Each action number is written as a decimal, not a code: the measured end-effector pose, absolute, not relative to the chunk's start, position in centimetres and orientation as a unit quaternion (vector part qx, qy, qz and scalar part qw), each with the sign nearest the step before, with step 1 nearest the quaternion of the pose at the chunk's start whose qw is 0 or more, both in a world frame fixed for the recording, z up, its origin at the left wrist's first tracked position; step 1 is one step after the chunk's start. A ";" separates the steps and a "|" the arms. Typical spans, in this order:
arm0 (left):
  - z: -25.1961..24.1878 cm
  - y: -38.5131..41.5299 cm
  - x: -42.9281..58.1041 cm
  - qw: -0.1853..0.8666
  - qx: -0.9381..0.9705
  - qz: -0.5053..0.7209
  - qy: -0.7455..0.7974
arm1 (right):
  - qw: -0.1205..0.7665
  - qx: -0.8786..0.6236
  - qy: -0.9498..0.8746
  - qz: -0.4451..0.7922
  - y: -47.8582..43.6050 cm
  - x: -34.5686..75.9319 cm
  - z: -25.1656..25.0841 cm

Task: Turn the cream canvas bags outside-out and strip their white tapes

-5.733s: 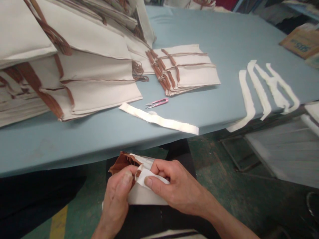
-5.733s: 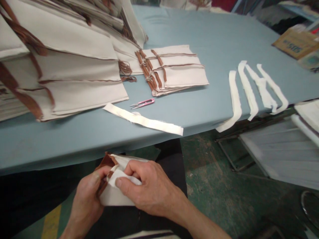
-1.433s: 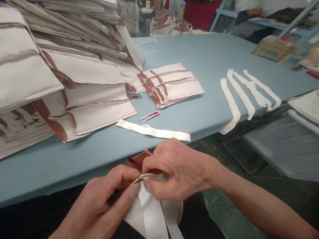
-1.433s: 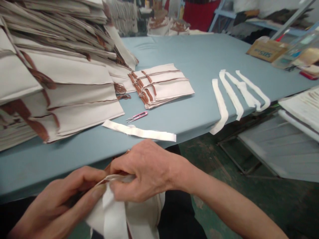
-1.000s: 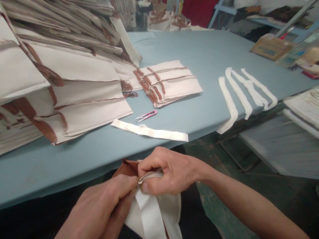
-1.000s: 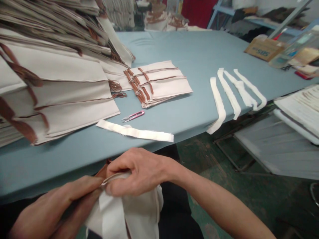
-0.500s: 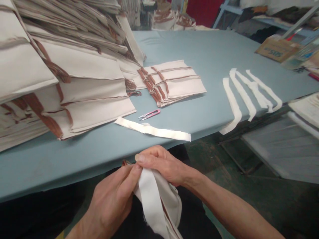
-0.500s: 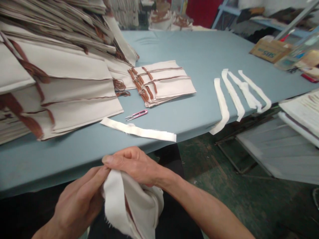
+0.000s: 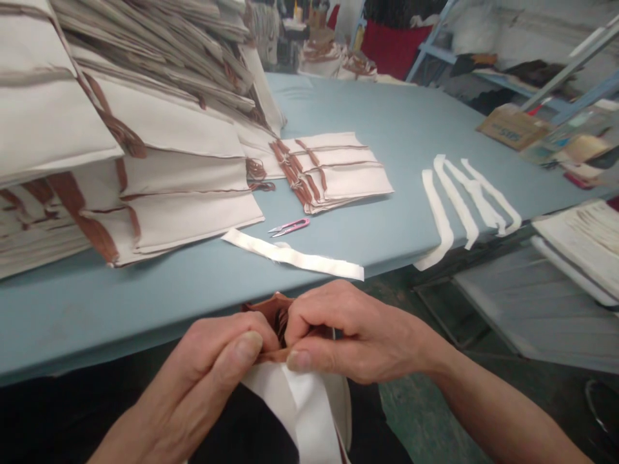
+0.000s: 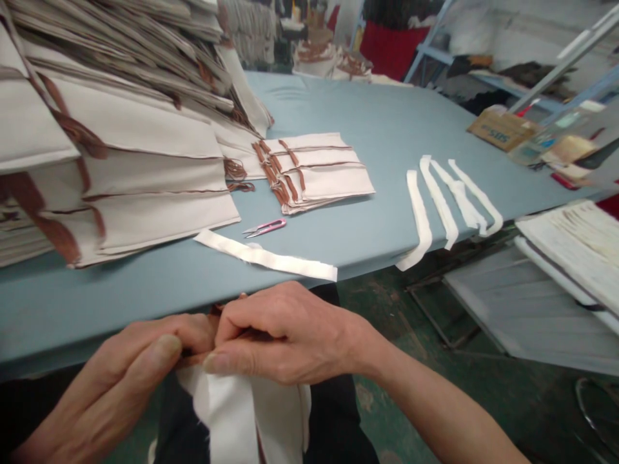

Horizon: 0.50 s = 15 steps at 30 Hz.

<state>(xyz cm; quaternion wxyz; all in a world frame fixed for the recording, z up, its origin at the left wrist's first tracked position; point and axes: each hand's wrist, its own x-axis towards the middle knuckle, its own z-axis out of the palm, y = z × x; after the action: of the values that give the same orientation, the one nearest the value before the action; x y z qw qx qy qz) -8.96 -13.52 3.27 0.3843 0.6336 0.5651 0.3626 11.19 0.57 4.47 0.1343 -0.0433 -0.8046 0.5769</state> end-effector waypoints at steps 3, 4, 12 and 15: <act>3.7 -12.4 -8.2 0.364 0.667 0.380 0.527 | 0.171 -0.025 -0.822 0.543 0.3 11.3 4.4; 3.6 -12.4 -7.9 0.352 0.677 0.387 0.518 | 0.180 -0.019 -0.824 0.537 0.1 11.4 4.4; 1.6 -13.8 -6.7 0.363 0.632 0.451 0.515 | 0.155 0.007 -0.761 0.630 -0.6 11.1 2.5; 1.1 -14.0 -7.1 0.387 0.621 0.448 0.514 | 0.136 0.001 -0.775 0.617 -0.4 11.1 2.4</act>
<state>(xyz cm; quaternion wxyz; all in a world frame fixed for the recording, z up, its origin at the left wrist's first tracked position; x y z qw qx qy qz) -7.12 -14.00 1.14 0.3869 0.6208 0.5140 0.4479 11.05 -0.36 2.43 0.1359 0.0007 -0.7755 0.6166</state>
